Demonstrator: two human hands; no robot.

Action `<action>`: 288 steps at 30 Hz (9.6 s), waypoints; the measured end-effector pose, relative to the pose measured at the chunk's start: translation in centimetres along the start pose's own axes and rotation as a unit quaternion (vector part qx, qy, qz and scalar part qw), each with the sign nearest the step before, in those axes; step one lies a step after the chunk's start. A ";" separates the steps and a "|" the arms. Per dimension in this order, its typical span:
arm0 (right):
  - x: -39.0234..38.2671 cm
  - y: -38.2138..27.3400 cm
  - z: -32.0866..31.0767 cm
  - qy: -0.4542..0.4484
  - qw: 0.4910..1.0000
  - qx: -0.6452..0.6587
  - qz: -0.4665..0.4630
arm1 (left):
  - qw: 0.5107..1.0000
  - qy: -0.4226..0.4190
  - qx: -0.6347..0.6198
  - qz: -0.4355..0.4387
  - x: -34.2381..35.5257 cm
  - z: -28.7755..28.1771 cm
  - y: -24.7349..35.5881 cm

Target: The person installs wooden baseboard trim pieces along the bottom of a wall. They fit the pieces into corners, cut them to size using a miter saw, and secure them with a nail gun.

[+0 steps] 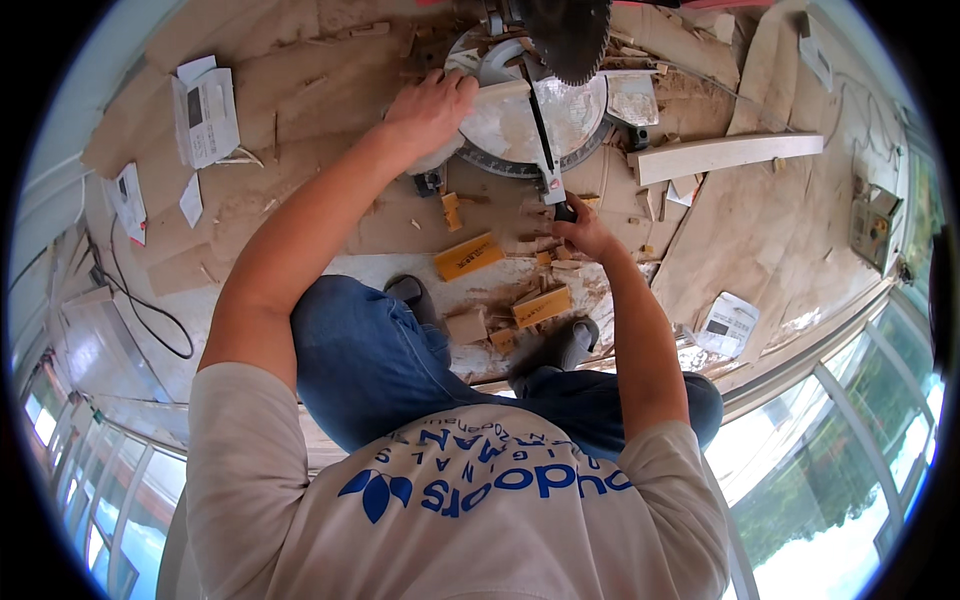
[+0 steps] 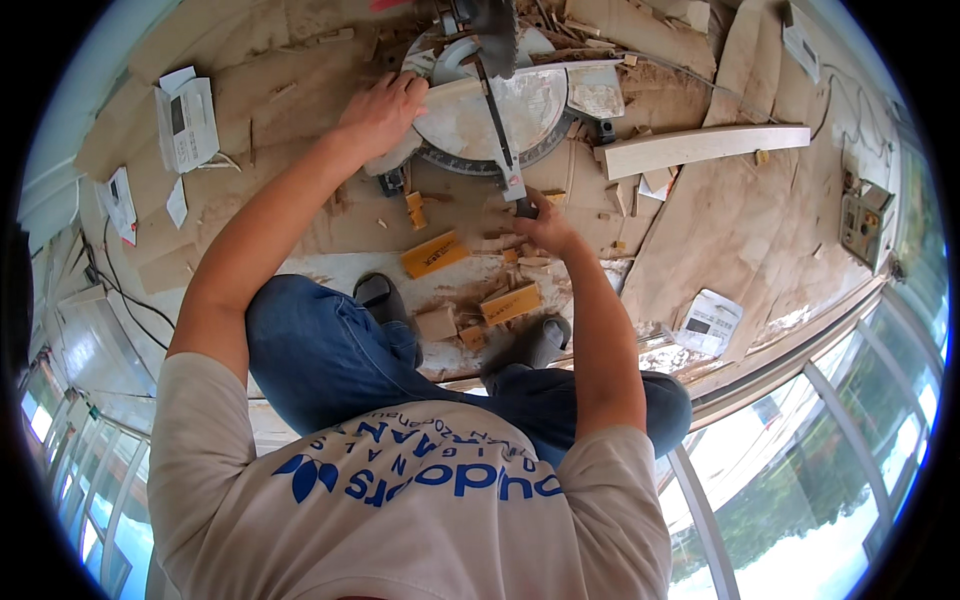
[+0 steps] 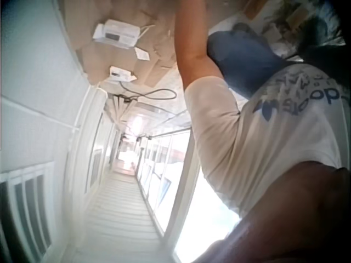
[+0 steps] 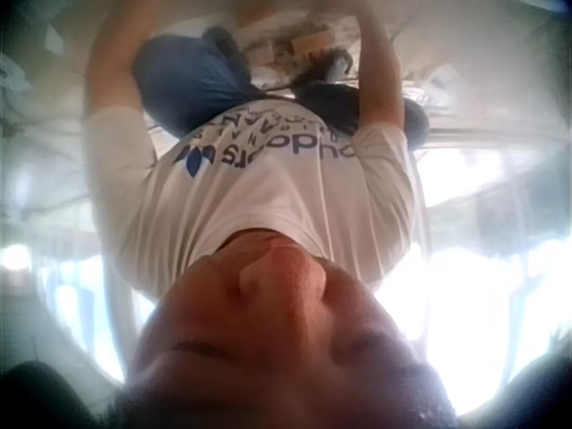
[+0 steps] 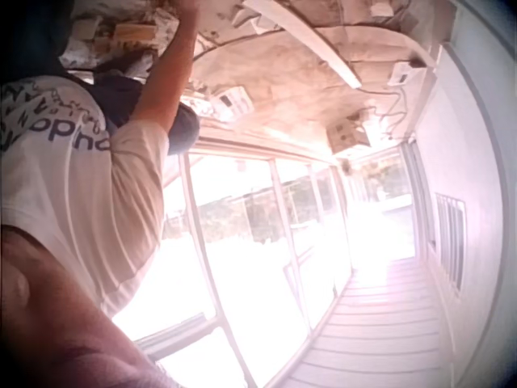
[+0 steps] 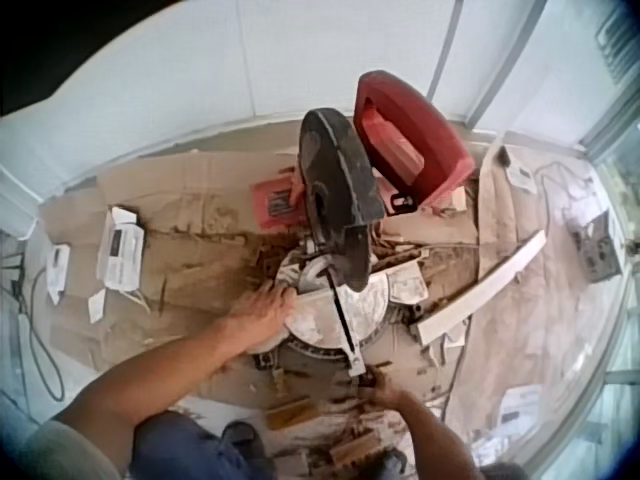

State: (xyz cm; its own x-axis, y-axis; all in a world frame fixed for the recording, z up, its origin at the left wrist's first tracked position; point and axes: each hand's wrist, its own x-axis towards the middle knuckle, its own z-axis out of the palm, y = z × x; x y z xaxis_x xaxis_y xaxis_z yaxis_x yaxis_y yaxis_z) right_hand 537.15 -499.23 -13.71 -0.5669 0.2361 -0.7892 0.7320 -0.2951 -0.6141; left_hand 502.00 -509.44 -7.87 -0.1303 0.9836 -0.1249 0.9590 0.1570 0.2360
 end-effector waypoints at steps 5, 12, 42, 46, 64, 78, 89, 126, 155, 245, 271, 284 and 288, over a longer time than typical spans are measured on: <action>-0.2 -0.1 0.1 0.083 0.993 -0.069 -0.048 | 1.000 -0.005 -0.010 -0.010 0.2 0.1 0.2; 0.1 0.1 4.7 0.246 0.956 -0.155 -0.042 | 0.999 -0.026 -0.030 -0.007 0.9 -0.3 0.0; 2.4 0.6 -0.5 0.020 1.000 -0.016 0.011 | 0.999 -0.026 -0.003 -0.024 0.4 -0.5 0.4; 2.3 -0.8 -5.0 0.034 0.991 -0.132 0.007 | 1.000 -0.023 0.004 -0.022 0.6 -0.5 0.0; 2.2 1.7 -0.1 0.163 0.984 -0.066 0.008 | 0.999 -0.024 -0.033 0.006 0.5 -0.3 -1.0; -3.4 -12.1 -7.1 0.226 0.931 -0.277 -0.073 | 1.000 0.020 0.005 0.016 0.1 -0.6 -0.7; -10.2 -30.8 -8.2 0.502 0.723 -0.015 -0.475 | 1.000 0.016 -0.017 -0.013 0.2 -0.2 0.0; -1.7 -0.3 5.8 0.291 0.936 -0.198 -0.023 | 0.999 0.031 -0.010 0.031 1.5 0.7 -0.3; -0.4 2.9 7.7 0.263 0.873 0.407 -0.047 | 0.999 -0.001 -0.044 0.018 1.4 -0.2 -0.4; -10.2 -47.5 -13.7 0.312 0.845 -0.096 -0.424 | 1.000 0.007 -0.019 0.020 1.4 0.1 -0.2; -12.3 -37.0 0.7 0.357 0.807 -0.212 -0.421 | 0.995 0.076 0.060 -0.013 1.7 1.2 1.1; -11.6 -34.5 0.0 0.367 0.754 -0.252 -0.483 | 0.993 0.094 0.068 0.013 1.6 1.3 0.7; -11.4 -34.7 0.5 0.376 0.766 -0.242 -0.461 | 0.993 0.093 0.065 0.020 1.7 1.6 0.6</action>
State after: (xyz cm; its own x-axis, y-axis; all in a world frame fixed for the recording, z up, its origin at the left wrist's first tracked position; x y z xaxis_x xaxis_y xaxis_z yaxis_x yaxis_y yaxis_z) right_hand 517.98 -492.18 16.56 -0.6819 0.6588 0.3179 0.3086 0.6531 -0.6915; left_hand 502.78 -507.81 -9.50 -0.1235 0.9901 0.0661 0.9872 0.1158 0.1098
